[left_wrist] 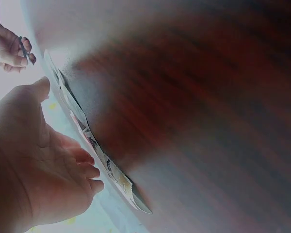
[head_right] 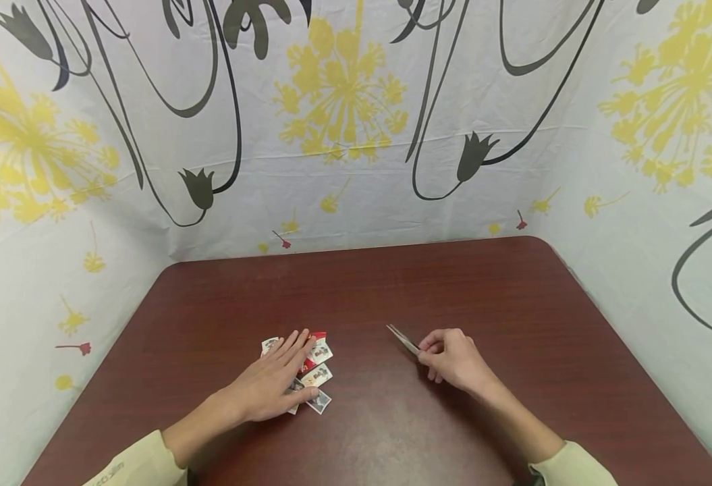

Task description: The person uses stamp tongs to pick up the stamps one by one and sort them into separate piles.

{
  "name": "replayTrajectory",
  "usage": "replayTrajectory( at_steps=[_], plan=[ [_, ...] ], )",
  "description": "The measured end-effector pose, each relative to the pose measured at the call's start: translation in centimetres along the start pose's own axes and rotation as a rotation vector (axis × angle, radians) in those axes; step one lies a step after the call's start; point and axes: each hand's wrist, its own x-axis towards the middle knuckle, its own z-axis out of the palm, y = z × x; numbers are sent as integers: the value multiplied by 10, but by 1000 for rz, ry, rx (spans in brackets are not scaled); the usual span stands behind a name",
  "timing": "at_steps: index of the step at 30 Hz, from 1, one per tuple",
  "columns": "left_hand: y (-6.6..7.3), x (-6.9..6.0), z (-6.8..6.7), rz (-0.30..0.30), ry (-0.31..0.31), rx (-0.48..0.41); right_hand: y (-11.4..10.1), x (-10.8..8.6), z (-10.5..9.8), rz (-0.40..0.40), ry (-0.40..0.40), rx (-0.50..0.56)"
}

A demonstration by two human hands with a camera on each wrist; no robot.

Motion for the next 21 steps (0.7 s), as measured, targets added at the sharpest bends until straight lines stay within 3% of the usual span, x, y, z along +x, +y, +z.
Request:
replayTrajectory(
  at_steps=[8, 21],
  plan=[
    [-1, 0, 1, -1, -5, -5, -2, 0, -4, -46, -94, 107],
    [-1, 0, 3, -6, -35, -15, -10, 6, 1, -56, -142, 190]
  ],
)
